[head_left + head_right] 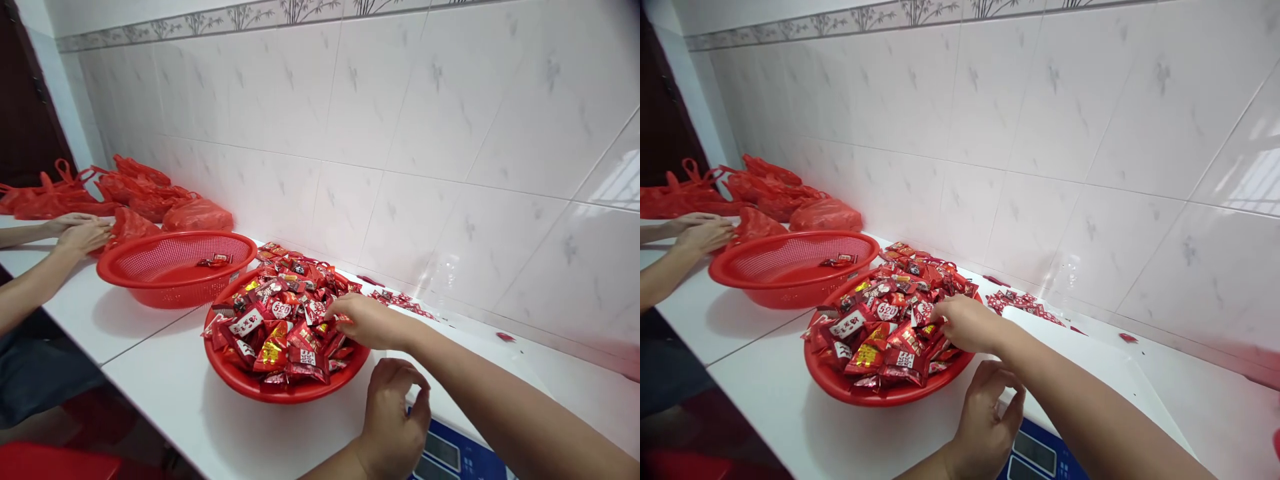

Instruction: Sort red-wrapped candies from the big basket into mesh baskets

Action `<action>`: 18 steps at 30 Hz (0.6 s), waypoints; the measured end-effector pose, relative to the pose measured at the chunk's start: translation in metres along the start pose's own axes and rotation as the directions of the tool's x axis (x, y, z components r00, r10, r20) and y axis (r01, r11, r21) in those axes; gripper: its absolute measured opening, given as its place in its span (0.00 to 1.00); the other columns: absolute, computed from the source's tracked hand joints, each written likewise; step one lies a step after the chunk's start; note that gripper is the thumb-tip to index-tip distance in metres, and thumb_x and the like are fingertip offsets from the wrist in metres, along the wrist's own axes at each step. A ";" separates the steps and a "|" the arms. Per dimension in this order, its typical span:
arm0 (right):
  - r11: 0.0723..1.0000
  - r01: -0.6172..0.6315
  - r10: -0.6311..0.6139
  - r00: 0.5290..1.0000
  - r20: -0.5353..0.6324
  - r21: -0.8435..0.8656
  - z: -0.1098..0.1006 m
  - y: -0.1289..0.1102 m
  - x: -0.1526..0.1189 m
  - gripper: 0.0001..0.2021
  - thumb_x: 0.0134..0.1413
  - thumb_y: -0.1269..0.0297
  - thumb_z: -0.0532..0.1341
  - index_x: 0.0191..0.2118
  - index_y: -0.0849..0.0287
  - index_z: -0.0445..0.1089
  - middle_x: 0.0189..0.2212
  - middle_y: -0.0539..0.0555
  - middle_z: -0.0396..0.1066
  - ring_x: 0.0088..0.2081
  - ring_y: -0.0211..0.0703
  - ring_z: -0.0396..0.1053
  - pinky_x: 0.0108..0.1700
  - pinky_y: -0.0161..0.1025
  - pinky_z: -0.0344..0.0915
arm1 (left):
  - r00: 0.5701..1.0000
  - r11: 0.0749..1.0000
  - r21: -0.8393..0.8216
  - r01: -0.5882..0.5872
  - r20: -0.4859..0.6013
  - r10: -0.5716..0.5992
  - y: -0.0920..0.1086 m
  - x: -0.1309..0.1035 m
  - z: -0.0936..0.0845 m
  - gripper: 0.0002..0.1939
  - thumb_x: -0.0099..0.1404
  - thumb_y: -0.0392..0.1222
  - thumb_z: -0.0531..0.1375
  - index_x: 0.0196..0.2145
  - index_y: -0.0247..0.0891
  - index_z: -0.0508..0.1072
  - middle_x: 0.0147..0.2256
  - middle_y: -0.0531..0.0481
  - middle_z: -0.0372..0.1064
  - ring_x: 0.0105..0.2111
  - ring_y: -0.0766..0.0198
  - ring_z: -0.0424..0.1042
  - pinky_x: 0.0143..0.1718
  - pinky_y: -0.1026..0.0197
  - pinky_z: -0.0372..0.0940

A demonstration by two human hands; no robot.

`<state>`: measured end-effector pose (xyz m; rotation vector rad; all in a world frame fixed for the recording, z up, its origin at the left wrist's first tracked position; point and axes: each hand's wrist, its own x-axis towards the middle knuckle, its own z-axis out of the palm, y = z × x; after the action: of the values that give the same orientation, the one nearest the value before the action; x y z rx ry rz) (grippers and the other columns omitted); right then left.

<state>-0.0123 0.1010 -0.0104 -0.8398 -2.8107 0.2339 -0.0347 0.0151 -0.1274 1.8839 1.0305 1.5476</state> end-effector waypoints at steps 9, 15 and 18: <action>0.993 0.049 -0.047 0.999 0.020 -0.104 0.028 0.010 -0.010 0.13 0.49 0.78 0.56 0.37 0.58 0.73 0.35 0.54 0.73 0.39 0.42 0.68 0.38 0.35 0.61 | 0.999 0.999 -0.021 -0.044 0.006 0.044 -0.003 0.005 -0.001 0.19 0.58 0.30 0.57 0.47 0.38 0.73 0.46 0.42 0.70 0.48 0.49 0.67 0.50 0.51 0.63; 0.996 -0.037 0.028 0.993 -0.113 -0.079 0.008 0.009 -0.020 0.11 0.53 0.77 0.55 0.37 0.55 0.71 0.36 0.51 0.72 0.38 0.39 0.67 0.36 0.34 0.58 | 1.000 1.000 0.019 -0.012 -0.003 0.012 -0.002 0.004 0.000 0.11 0.57 0.28 0.56 0.35 0.37 0.74 0.39 0.44 0.72 0.43 0.53 0.68 0.45 0.53 0.63; 0.989 -0.150 0.146 0.971 -0.188 -0.011 -0.016 0.010 -0.039 0.11 0.59 0.73 0.52 0.40 0.53 0.69 0.38 0.50 0.72 0.39 0.38 0.67 0.39 0.34 0.60 | 1.000 0.999 0.038 -0.010 -0.005 0.010 -0.001 0.002 0.001 0.09 0.56 0.26 0.56 0.31 0.37 0.71 0.35 0.46 0.70 0.39 0.56 0.68 0.42 0.55 0.63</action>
<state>0.0286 0.0886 -0.0031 -1.0225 -2.5856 0.1336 -0.0335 0.0177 -0.1269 1.9138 1.0609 1.5503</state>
